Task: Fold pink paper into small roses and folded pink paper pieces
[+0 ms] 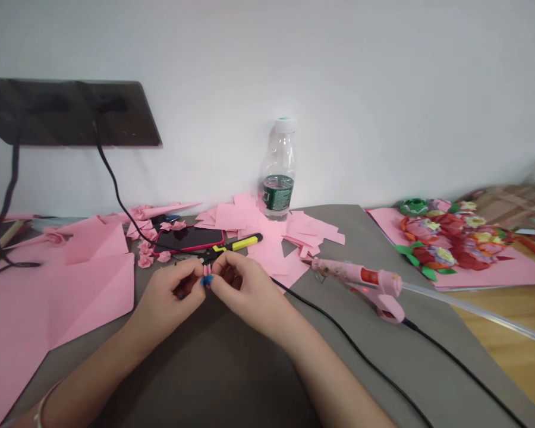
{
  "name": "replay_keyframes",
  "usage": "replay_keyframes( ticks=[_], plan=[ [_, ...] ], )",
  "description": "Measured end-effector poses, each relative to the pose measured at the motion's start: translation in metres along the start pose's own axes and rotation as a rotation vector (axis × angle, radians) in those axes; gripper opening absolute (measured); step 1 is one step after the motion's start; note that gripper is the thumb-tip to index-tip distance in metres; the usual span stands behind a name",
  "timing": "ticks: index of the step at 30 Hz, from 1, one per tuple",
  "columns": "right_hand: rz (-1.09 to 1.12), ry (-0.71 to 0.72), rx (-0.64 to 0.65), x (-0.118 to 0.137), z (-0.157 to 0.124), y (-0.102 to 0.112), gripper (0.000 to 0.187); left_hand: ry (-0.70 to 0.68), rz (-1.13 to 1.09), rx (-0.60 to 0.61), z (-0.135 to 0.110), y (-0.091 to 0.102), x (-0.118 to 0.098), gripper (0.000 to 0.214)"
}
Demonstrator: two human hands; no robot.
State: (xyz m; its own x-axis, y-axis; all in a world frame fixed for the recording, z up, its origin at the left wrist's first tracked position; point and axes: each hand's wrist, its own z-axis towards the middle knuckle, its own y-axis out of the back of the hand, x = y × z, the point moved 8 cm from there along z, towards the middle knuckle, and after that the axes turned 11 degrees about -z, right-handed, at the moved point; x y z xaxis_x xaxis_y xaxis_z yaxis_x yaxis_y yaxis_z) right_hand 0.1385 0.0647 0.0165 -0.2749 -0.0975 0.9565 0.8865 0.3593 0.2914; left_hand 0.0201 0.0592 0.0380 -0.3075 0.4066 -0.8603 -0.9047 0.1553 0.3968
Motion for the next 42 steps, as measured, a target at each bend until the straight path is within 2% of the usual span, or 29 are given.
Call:
replay_keyframes(
  ticks=[6,14,25,28,32,35,39,42],
  plan=[
    [0.034,0.039,0.066,0.004,-0.001,-0.001,0.014,0.057,-0.098,0.004,0.000,0.001,0.004,0.014],
    [0.032,0.054,0.093,0.009,-0.003,-0.001,0.016,0.123,-0.222,0.018,0.000,-0.001,0.009,0.016],
    [-0.039,0.090,0.061,0.015,-0.005,0.002,0.010,0.186,-0.286,0.142,-0.001,-0.008,0.013,0.029],
    [-0.056,0.110,0.048,0.018,-0.006,0.004,0.011,0.194,-0.394,0.157,0.001,-0.008,0.015,0.026],
    [-0.117,0.103,-0.015,0.013,-0.005,0.007,0.010,0.226,-0.569,0.062,0.004,-0.004,0.022,0.015],
    [-0.164,0.107,-0.072,0.009,-0.003,0.009,0.008,0.222,-0.600,-0.026,0.003,-0.001,0.029,0.011],
    [-0.207,0.122,-0.136,0.008,-0.001,0.011,0.006,0.149,-0.503,-0.074,0.001,0.004,0.028,0.025],
    [-0.260,0.155,-0.177,0.010,-0.001,0.012,0.007,0.027,-0.303,-0.089,0.001,0.008,0.016,0.020]
  ],
)
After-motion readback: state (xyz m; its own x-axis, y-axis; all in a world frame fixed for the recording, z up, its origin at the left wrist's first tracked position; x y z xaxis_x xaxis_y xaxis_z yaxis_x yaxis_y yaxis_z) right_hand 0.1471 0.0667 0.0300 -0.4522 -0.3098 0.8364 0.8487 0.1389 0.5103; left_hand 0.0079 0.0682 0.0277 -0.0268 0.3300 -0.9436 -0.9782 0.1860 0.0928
